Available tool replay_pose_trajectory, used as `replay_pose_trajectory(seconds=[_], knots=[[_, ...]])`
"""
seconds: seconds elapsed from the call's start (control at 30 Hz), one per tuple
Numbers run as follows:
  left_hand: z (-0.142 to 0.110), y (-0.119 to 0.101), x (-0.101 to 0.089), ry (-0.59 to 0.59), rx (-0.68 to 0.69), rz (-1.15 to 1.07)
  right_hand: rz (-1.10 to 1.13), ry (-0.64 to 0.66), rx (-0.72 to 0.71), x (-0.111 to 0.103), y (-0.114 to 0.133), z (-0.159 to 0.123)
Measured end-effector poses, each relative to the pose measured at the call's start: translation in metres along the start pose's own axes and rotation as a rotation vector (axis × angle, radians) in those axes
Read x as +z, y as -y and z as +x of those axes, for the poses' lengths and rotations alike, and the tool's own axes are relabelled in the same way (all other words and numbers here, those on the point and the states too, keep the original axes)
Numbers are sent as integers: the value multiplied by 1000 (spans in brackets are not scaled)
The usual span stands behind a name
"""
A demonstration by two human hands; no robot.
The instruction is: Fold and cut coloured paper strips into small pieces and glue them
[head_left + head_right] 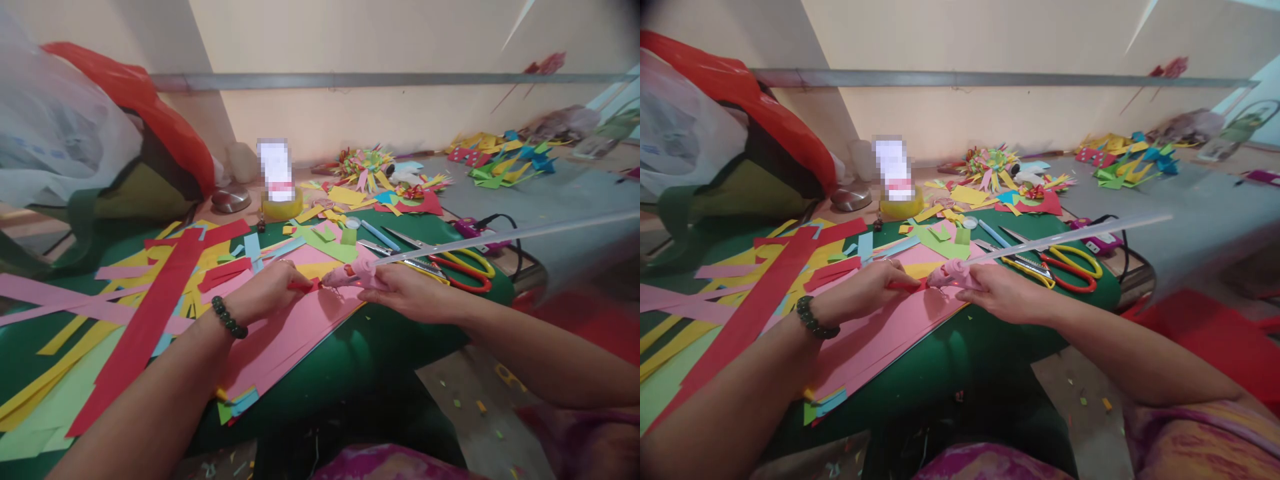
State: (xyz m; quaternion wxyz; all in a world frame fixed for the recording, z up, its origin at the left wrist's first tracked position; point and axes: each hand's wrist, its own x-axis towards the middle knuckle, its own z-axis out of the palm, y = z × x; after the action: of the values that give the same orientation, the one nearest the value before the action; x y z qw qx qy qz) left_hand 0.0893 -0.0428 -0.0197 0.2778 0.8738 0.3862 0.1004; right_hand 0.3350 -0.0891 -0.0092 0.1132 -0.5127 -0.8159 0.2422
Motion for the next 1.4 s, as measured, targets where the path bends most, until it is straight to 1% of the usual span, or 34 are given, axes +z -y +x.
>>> replay_pose_trajectory(seconds=[0.17, 0.37, 0.43, 0.67, 0.87, 0.97, 1.03, 1.1, 1.2, 1.27, 1.33, 1.4], knots=[[1, 2, 1, -5, 19, -23, 11, 7, -42, -2, 0, 1], [0, 1, 1, -16, 26, 30, 18, -9, 72, -2, 4, 9], [0, 1, 1, -21, 33, 53, 12, -9, 83, -2, 5, 10], [0, 2, 1, -1, 32, 94, 8, 4, 54, -4, 5, 4], [0, 1, 1, 11, 43, 100, -16, 39, 52, -7, 4, -1], [0, 1, 0, 18, 40, 107, 0, 34, 42, -8, 2, -3], [0, 2, 0, 25, 33, 109, 29, -6, 29, -8, 0, -5], [0, 4, 1, 20, 19, 106, 94, -81, 27, -10, -1, -7], [0, 4, 0, -1, -5, 89, 214, -238, 68, -13, -8, -7], [0, 3, -1, -1, -20, 73, 265, -341, 117, -14, -18, -5], [0, 0, -3, 15, -38, 71, 254, -436, 177, -15, -30, -1], [0, -2, -5, 33, -79, 84, 157, -523, 229, -14, -42, 2]])
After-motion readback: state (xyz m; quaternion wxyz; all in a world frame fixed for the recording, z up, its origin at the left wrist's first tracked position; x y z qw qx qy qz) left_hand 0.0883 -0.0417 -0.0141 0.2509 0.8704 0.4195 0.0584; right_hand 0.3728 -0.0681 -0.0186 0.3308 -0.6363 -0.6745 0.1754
